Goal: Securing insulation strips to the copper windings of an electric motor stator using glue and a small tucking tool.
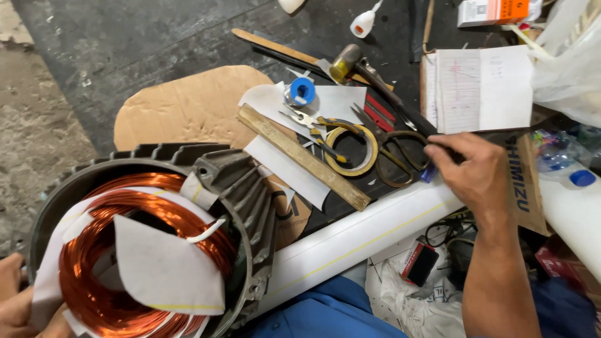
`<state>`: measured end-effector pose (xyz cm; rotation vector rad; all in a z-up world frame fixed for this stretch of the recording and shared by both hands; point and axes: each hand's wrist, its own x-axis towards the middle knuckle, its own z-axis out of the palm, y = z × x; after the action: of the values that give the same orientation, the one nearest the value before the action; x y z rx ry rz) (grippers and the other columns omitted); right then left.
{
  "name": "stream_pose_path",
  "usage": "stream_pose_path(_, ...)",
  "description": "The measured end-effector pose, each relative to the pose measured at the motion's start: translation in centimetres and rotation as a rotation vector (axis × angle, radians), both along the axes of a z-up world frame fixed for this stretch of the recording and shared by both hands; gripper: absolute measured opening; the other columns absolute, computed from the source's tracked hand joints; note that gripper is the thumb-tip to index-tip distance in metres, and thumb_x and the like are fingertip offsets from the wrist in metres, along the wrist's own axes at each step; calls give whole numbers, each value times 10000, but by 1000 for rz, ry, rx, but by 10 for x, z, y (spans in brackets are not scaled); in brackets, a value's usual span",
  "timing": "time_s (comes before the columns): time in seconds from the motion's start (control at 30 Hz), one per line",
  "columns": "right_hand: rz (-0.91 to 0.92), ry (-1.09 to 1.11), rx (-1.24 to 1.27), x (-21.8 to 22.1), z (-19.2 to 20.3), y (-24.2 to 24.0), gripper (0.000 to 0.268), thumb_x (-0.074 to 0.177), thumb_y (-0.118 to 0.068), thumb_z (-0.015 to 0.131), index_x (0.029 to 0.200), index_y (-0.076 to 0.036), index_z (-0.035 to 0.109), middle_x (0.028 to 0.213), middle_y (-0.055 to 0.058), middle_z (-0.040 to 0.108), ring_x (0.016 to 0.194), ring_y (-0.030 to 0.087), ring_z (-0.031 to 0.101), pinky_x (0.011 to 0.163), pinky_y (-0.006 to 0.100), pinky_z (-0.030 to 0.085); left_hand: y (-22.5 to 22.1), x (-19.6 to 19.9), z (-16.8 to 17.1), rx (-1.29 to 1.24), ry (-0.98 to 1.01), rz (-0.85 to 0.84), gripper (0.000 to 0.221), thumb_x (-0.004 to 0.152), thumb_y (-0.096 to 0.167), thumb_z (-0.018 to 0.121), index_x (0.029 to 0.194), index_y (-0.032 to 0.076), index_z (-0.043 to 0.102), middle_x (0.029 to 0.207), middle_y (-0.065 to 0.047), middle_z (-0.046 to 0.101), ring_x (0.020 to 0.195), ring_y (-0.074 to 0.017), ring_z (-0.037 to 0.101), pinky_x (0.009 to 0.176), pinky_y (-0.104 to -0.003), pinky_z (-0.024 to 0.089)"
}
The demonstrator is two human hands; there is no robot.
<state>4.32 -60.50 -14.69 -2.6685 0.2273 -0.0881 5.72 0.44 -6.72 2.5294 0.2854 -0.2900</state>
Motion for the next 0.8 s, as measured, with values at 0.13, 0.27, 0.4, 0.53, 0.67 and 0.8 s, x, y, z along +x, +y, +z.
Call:
stream_pose_path(0.13, 205, 149, -67, -9, -37, 34, 662, 819, -542, 764, 1279, -69, 711, 1279, 156, 647, 1206, 338, 605, 891, 567, 576, -19, -14, 12, 150, 1, -174, 209, 749, 53, 756, 938, -3, 823, 1374, -264, 555, 1160, -361, 588, 964, -445, 443)
stream_pose_path(0.27, 282, -305, -83, -15, -34, 93, 388, 956, -303, 795, 1109, 52, 760, 1074, 225, 682, 1011, 365, 620, 914, 490, 484, -33, -7, 30, 224, 165, -47, 158, 769, 69, 736, 882, -9, 815, 1398, -135, 565, 1209, -237, 607, 822, -386, 420)
stream_pose_path(0.4, 555, -206, -105, -18, -48, 130, 384, 868, -342, 833, 1112, -67, 719, 1066, 117, 661, 956, 287, 591, 852, 407, 505, -38, -1, 40, 135, 201, -130, 220, 772, 64, 654, 906, 73, 827, 1502, -168, 473, 1443, -287, 471, 961, -434, 405)
stream_pose_path(0.53, 556, -340, -265, -4, -59, 140, 156, 888, -48, 820, 1028, -57, 753, 905, 95, 705, 789, 234, 589, 694, 346, 547, -43, 0, 43, 103, 160, -180, 179, 797, 67, 662, 847, 116, 826, 1499, -188, 489, 1484, -315, 468, 966, -470, 415)
stream_pose_path(0.67, 463, -396, -172, 13, -68, 143, 283, 989, -65, 760, 771, -24, 585, 751, 117, 621, 665, 257, 530, 591, 388, 440, -36, -2, 34, 79, 147, -188, 182, 810, 70, 684, 854, 125, 851, 1555, -224, 452, 1560, -366, 384, 1053, -493, 383)
stream_pose_path(0.8, 301, -355, 101, 37, -60, 140, 133, 981, -15, 709, 863, 32, 670, 805, 158, 664, 711, 291, 603, 621, 420, 467, -37, -2, 35, 102, 132, -185, 199, 816, 90, 690, 942, 144, 834, 1455, -189, 484, 1373, -328, 528, 945, -453, 419)
